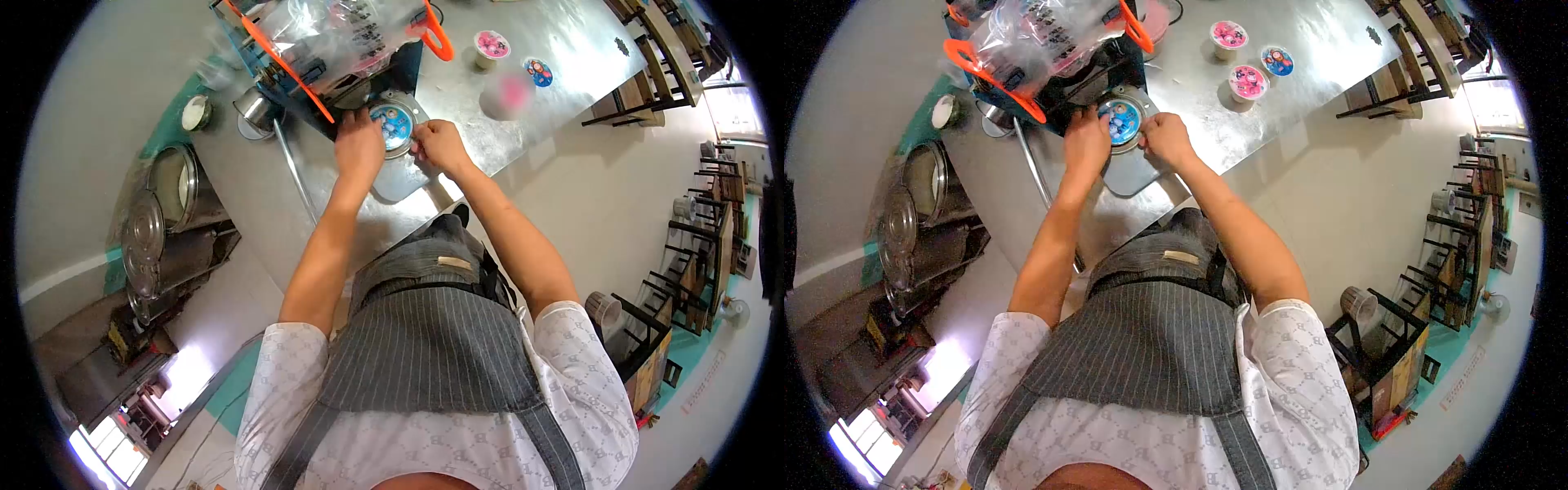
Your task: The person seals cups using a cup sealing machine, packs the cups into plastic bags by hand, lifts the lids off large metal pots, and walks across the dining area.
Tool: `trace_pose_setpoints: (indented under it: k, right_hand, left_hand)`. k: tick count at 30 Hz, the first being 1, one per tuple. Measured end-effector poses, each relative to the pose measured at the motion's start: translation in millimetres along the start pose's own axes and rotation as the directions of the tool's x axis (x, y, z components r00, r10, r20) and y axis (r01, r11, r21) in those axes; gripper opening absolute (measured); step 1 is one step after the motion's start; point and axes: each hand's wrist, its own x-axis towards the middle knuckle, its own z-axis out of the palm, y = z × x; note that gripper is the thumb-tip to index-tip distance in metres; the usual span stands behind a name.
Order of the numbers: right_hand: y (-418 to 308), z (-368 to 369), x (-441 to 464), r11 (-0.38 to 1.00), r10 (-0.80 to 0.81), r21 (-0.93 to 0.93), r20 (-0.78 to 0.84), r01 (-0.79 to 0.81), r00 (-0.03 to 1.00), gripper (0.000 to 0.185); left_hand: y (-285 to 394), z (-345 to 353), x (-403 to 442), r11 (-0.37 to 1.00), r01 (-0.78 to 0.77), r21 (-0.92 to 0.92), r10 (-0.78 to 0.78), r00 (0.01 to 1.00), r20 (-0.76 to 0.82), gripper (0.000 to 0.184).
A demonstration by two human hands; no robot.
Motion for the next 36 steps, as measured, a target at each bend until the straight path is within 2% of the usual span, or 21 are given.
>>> trace_pose_setpoints:
  k: [1, 3, 5, 7, 9, 10, 11, 13, 15, 19, 21, 26, 28, 31, 33, 36]
  right_hand:
    - [-0.2, 0.8, 0.1, 1.000, 0.025, 0.001, 0.015, -0.025, 1.000, 0.026]
    - [2.5, 1.2, -0.6, 1.000, 0.006, 0.014, 0.019, -0.007, 1.000, 0.024]
    - [-2.2, 1.5, -4.0, 0.993, -0.014, 0.120, 0.007, 0.013, 1.000, 0.027]
    - [-11.4, -2.8, -14.7, 0.994, 0.010, 0.110, 0.027, -0.013, 1.000, 0.024]
    - [-21.9, -5.9, -22.7, 0.991, 0.001, 0.131, 0.072, -0.011, 0.997, 0.019]
    - [-28.9, -8.7, -30.5, 0.987, -0.022, 0.158, 0.090, 0.007, 0.996, 0.019]
    - [-36.0, -10.7, -37.6, 0.988, -0.018, 0.157, 0.096, 0.003, 0.995, 0.019]
    - [-48.4, -15.0, -47.7, 0.986, -0.058, 0.162, 0.115, 0.038, 0.992, 0.019]
    - [-56.9, -20.2, -56.2, 0.984, -0.054, 0.176, 0.119, 0.032, 0.991, 0.019]
    - [-68.7, -37.4, -74.4, 0.983, -0.115, 0.156, 0.135, 0.094, 0.984, 0.018]
    - [-74.2, -48.4, -83.1, 0.988, -0.101, 0.129, 0.135, 0.084, 0.986, 0.018]
    - [-77.3, -91.9, -99.1, 0.987, -0.066, 0.152, 0.084, 0.053, 0.994, 0.017]
    - [-73.1, -113.7, -100.8, 0.984, -0.058, 0.170, 0.057, 0.048, 0.997, 0.017]
    - [-69.2, -162.5, -98.5, 0.982, -0.040, 0.186, -0.005, 0.040, 0.999, 0.018]
    - [-65.8, -202.8, -89.0, 0.978, -0.039, 0.203, -0.036, 0.045, 0.999, 0.018]
    - [-55.9, -271.1, -63.6, 0.962, -0.070, 0.255, -0.103, 0.094, 0.992, 0.020]
  left_hand:
    - [-0.3, 0.8, 0.7, 1.000, 0.000, -0.001, 0.000, 1.000, 0.004, 0.034]
    - [1.7, -5.4, 3.2, 0.988, 0.138, -0.070, -0.125, 0.980, 0.156, 0.041]
    - [3.5, -13.0, 3.7, 0.981, 0.155, -0.120, -0.134, 0.977, 0.166, 0.046]
    - [6.2, -21.4, 0.5, 0.970, 0.174, -0.170, -0.144, 0.974, 0.176, 0.050]
    - [9.3, -32.9, -0.9, 0.917, 0.224, -0.330, -0.199, 0.974, 0.109, 0.054]
    - [10.5, -41.6, -1.6, 0.901, 0.234, -0.365, -0.201, 0.971, 0.127, 0.055]
    - [14.5, -51.8, -1.4, 0.900, 0.241, -0.362, -0.208, 0.970, 0.128, 0.055]
    - [22.7, -69.4, 0.3, 0.840, 0.363, -0.402, -0.297, 0.930, 0.217, 0.057]
    - [31.3, -81.6, -2.9, 0.847, 0.351, -0.399, -0.299, 0.935, 0.189, 0.058]
    - [49.0, -96.3, -8.8, 0.831, 0.336, -0.443, -0.289, 0.942, 0.172, 0.056]
    - [60.1, -100.8, -12.0, 0.781, 0.307, -0.543, -0.245, 0.952, 0.186, 0.055]
    - [100.3, -98.3, -9.1, 0.746, 0.185, -0.639, -0.103, 0.981, 0.163, 0.032]
    - [117.6, -88.8, -1.4, 0.760, 0.164, -0.629, -0.064, 0.982, 0.179, 0.031]
    - [159.4, -65.6, 14.3, 0.743, 0.155, -0.651, -0.027, 0.979, 0.202, 0.029]
    - [191.5, -44.7, 32.6, 0.767, 0.209, -0.607, -0.051, 0.963, 0.266, 0.029]
    - [252.4, -8.0, 70.3, 0.693, 0.236, -0.681, -0.029, 0.954, 0.300, 0.028]
